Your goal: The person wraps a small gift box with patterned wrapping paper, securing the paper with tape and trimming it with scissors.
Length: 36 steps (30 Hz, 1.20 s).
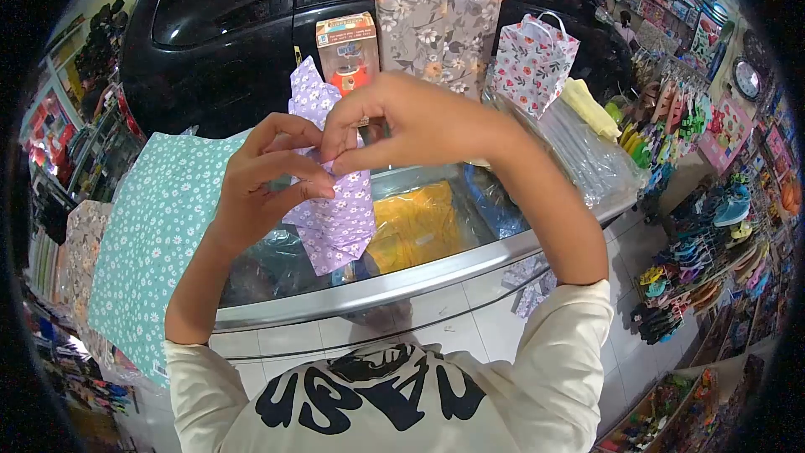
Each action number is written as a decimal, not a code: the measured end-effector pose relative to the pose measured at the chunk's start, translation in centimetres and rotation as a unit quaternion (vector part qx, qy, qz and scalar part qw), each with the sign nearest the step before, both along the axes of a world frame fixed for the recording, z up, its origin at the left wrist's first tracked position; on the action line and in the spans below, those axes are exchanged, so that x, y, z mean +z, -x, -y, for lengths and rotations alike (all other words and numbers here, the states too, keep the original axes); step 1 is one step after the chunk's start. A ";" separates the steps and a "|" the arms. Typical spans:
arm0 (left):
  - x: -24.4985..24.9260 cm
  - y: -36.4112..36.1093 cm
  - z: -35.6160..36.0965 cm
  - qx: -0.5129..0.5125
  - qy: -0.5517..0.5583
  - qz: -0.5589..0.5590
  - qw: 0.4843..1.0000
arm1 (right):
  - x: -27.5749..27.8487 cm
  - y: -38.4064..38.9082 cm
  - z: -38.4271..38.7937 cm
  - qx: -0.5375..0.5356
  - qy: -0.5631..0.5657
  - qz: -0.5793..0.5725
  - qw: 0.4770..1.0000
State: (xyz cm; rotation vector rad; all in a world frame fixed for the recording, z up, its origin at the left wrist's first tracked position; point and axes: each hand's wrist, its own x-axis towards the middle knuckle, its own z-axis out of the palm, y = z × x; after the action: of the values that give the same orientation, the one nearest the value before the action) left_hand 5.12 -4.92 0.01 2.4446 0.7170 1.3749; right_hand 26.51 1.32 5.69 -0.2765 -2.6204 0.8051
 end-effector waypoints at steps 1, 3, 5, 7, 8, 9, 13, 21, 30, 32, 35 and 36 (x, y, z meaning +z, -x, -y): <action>0.0 -0.1 0.1 0.002 0.003 0.006 1.000 | -0.3 0.1 0.2 -0.009 -0.018 -0.018 1.000; 0.1 -0.3 0.2 0.007 0.010 0.018 1.000 | -0.9 0.2 0.3 -0.027 -0.053 -0.054 0.997; 0.3 0.0 0.2 0.031 -0.011 -0.022 0.999 | -1.1 0.1 -0.1 -0.026 -0.032 -0.058 0.997; 0.1 -0.3 0.1 0.026 0.004 0.020 0.999 | -1.5 -0.1 -0.6 -0.014 0.014 -0.072 0.997; -0.4 -0.8 0.0 0.011 0.029 0.082 0.996 | -2.0 -0.2 -1.1 -0.002 0.049 -0.084 0.995; -0.7 -1.1 -0.1 -0.005 0.053 0.144 0.988 | -2.2 -0.3 -1.3 0.011 0.084 -0.096 0.992; -0.6 -0.7 0.1 0.038 0.099 0.115 0.988 | -1.8 -0.9 -0.1 -0.031 0.060 -0.104 0.992; -1.4 -0.7 0.0 0.097 0.058 0.075 0.991 | -2.4 -1.0 2.0 -0.088 -0.095 -0.154 0.980; -1.3 -0.7 0.3 0.100 0.093 0.058 0.989 | -4.0 -0.6 0.7 -0.068 0.198 -0.220 0.953; -1.4 -0.8 0.3 0.100 0.096 0.064 0.988 | -4.6 -0.4 0.6 -0.062 0.171 -0.252 0.950; -1.7 -0.8 0.3 0.103 0.087 0.077 0.988 | -5.3 0.0 1.4 -0.092 -0.011 -0.280 0.955; -1.8 -0.9 0.3 0.101 0.082 0.081 0.988 | -5.5 0.1 1.8 -0.109 -0.095 -0.282 0.948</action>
State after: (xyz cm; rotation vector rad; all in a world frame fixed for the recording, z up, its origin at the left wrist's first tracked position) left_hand 5.99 -5.25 -1.84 2.1540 1.0160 1.5007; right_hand 26.41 -0.47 0.16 -0.2326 -2.0627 0.4634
